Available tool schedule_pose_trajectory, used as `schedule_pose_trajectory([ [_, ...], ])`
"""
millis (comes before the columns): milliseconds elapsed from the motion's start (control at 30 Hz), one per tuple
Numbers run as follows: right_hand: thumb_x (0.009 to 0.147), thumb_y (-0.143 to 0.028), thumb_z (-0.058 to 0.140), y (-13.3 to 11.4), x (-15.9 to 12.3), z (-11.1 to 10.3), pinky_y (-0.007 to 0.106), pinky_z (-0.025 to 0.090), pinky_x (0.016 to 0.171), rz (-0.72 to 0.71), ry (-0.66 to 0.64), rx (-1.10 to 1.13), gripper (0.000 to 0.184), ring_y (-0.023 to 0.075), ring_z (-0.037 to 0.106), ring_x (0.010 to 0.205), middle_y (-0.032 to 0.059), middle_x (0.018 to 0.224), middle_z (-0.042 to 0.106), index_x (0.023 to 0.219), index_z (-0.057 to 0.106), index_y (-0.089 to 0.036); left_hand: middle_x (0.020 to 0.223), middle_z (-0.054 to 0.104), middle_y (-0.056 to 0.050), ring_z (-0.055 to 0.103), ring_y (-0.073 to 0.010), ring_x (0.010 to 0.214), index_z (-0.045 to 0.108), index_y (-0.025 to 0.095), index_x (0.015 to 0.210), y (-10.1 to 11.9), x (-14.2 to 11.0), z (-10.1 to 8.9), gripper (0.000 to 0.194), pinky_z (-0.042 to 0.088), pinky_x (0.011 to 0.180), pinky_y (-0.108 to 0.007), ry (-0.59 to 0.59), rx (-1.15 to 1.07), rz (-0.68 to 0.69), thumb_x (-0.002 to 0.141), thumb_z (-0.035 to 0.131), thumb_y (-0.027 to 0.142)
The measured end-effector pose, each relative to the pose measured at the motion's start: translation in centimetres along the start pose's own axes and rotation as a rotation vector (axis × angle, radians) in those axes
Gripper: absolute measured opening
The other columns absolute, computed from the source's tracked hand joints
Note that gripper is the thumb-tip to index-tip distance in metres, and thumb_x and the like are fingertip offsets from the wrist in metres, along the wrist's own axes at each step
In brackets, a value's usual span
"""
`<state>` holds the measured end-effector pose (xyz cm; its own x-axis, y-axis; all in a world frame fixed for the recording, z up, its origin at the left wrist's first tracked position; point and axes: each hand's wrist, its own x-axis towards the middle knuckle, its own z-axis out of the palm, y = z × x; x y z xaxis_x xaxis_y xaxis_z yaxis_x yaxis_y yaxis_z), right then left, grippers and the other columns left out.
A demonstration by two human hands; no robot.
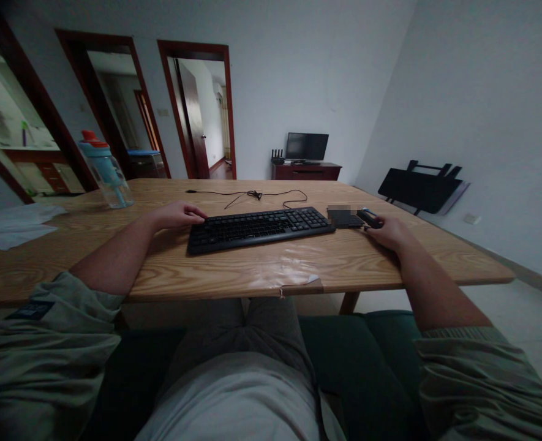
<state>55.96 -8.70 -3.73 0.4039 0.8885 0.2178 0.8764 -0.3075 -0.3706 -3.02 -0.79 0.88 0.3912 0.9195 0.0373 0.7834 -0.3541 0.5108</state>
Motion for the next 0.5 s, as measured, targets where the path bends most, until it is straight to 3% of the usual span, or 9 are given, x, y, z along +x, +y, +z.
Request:
schedule_pose_trajectory([
  [200, 0.083, -0.042, 0.064, 0.5, 0.1, -0.1, 0.035, 0.042, 0.075, 0.04, -0.04, 0.043, 0.051, 0.0262, 0.062, 0.091, 0.016, 0.105, 0.07, 0.124, 0.065, -0.012, 0.106, 0.077, -0.006, 0.068, -0.0238, 0.099, 0.078, 0.022, 0.104, 0.1, 0.0, 0.0, 0.045, 0.053, 0.092, -0.031, 0.008, -0.006, -0.004, 0.071, 0.075, 0.053],
  [367, 0.076, -0.05, 0.067, 1.1, 0.5, 0.0, 0.042, 0.045, 0.082, 0.006, -0.05, 0.081, 0.052, 0.0316, 0.062, 0.099, 0.0093, 0.101, 0.073, 0.126, 0.066, -0.033, 0.105, 0.077, -0.005, 0.068, -0.0242, 0.099, 0.078, 0.023, 0.104, 0.2, 0.0, 0.0, 0.044, 0.053, 0.091, -0.031, 0.018, 0.012, -0.018, 0.071, 0.074, 0.052],
  [500, 0.08, -0.045, 0.064, 0.8, 0.5, -0.1, 0.036, 0.044, 0.079, 0.033, -0.065, 0.023, 0.053, 0.0284, 0.063, 0.095, 0.0139, 0.103, 0.071, 0.125, 0.068, -0.016, 0.106, 0.077, -0.005, 0.068, -0.0241, 0.101, 0.078, 0.023, 0.104, 0.0, 0.1, 0.0, 0.046, 0.053, 0.091, -0.03, 0.009, -0.005, -0.007, 0.07, 0.074, 0.054],
])
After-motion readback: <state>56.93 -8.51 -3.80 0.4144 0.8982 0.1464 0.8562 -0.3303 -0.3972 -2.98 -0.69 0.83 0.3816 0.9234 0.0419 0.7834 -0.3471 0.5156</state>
